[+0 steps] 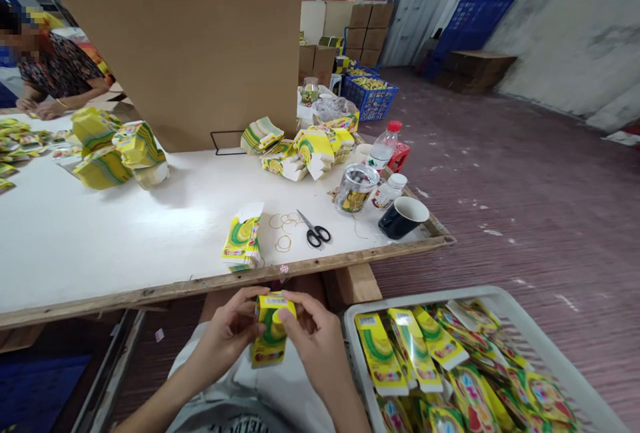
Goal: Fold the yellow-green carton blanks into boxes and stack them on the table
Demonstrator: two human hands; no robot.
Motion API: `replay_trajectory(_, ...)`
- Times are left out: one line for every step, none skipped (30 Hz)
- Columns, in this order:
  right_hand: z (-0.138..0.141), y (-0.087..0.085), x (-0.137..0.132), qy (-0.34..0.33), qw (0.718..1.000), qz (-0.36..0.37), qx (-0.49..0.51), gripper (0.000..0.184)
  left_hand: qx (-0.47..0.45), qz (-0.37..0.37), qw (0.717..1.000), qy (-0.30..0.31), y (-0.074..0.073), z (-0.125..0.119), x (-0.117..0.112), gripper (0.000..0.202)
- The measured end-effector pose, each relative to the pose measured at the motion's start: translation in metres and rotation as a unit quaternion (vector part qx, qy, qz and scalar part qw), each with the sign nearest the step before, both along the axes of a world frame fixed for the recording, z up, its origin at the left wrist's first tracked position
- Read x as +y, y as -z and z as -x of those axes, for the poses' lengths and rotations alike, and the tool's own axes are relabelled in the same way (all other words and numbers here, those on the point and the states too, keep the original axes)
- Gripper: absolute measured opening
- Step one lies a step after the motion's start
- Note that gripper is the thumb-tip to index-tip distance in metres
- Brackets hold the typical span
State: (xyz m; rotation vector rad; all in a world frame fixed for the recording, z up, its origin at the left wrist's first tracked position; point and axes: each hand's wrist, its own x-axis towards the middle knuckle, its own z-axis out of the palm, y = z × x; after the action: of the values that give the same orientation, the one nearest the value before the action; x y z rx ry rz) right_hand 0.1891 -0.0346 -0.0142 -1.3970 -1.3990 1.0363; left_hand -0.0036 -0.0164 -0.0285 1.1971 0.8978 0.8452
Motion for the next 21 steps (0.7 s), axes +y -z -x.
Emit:
replay_trajectory(0.001,0.0,0.001,-0.009,0.999,0.031,-0.005,0.031,0.002,-0.003,1.0,0.0,-0.001,0.0,0.0,0.045)
replay_trajectory(0.003,0.0,0.001,-0.015,0.999,0.047,-0.011,0.034,-0.006,0.0,1.0,0.006,-0.003,-0.001,0.0,0.046)
replay_trajectory(0.005,0.0,0.002,-0.017,0.998,0.05,-0.017,0.035,-0.02,0.008,1.0,0.015,-0.005,-0.001,0.0,0.047)
replay_trajectory(0.008,0.001,0.002,-0.016,0.999,0.046,-0.022,0.034,-0.036,0.017,0.999,0.023,-0.007,0.0,0.0,0.047)
replay_trajectory(0.01,0.001,0.002,-0.014,0.999,0.041,-0.025,0.033,-0.055,0.028,0.998,0.03,-0.009,0.0,0.0,0.047)
replay_trajectory(0.012,0.002,0.002,-0.014,0.999,0.035,-0.027,0.031,-0.075,0.038,0.996,0.032,-0.011,0.0,0.0,0.047)
replay_trajectory(0.013,0.002,0.001,-0.014,0.999,0.028,-0.029,0.03,-0.092,0.047,0.994,0.031,-0.013,0.001,0.0,0.047)
replay_trajectory(0.014,0.002,0.001,-0.016,0.999,0.021,-0.03,0.03,-0.107,0.055,0.992,0.029,-0.013,0.001,0.001,0.048)
replay_trajectory(0.015,0.002,0.0,-0.016,0.999,0.013,-0.029,0.029,-0.118,0.06,0.991,0.026,-0.013,0.001,0.001,0.048)
replay_trajectory(0.016,0.003,0.0,-0.01,1.0,0.003,-0.026,0.027,-0.124,0.063,0.99,0.023,-0.012,0.001,0.001,0.049)
replay_trajectory(0.015,0.003,0.0,0.002,1.0,-0.009,-0.023,0.025,-0.125,0.063,0.99,0.023,-0.012,0.001,0.0,0.048)
replay_trajectory(0.015,0.003,0.0,0.019,0.999,-0.022,-0.018,0.023,-0.121,0.06,0.991,0.021,-0.011,0.001,0.0,0.048)
replay_trajectory(0.014,0.003,-0.001,0.036,0.999,-0.035,-0.01,0.021,-0.115,0.054,0.992,0.02,-0.011,0.001,0.0,0.048)
replay_trajectory(0.013,0.004,-0.001,0.051,0.998,-0.045,0.004,0.019,-0.106,0.045,0.993,0.015,-0.011,0.0,-0.001,0.047)
replay_trajectory(0.013,0.005,-0.002,0.059,0.997,-0.051,0.022,0.018,-0.093,0.03,0.995,0.007,-0.012,-0.001,-0.001,0.045)
replay_trajectory(0.012,0.006,-0.003,0.062,0.996,-0.052,0.044,0.018,-0.075,0.013,0.997,-0.002,-0.014,-0.003,-0.002,0.041)
replay_trajectory(0.011,0.007,-0.004,0.06,0.995,-0.052,0.065,0.017,-0.055,-0.006,0.998,-0.012,-0.016,-0.006,-0.002,0.036)
replay_trajectory(0.01,0.008,-0.006,0.061,0.993,-0.052,0.082,0.015,-0.038,-0.022,0.999,-0.022,-0.019,-0.009,-0.003,0.03)
replay_trajectory(0.01,0.009,-0.009,0.066,0.992,-0.056,0.09,0.013,-0.024,-0.034,0.999,-0.03,-0.021,-0.013,-0.003,0.026)
replay_trajectory(0.009,0.01,-0.011,0.072,0.991,-0.063,0.091,0.011,-0.016,-0.042,0.998,-0.035,-0.023,-0.017,-0.004,0.025)
replay_trajectory(0.007,0.01,-0.013,0.082,0.99,-0.073,0.088,0.011,-0.013,-0.046,0.998,-0.037,-0.024,-0.021,-0.005,0.024)
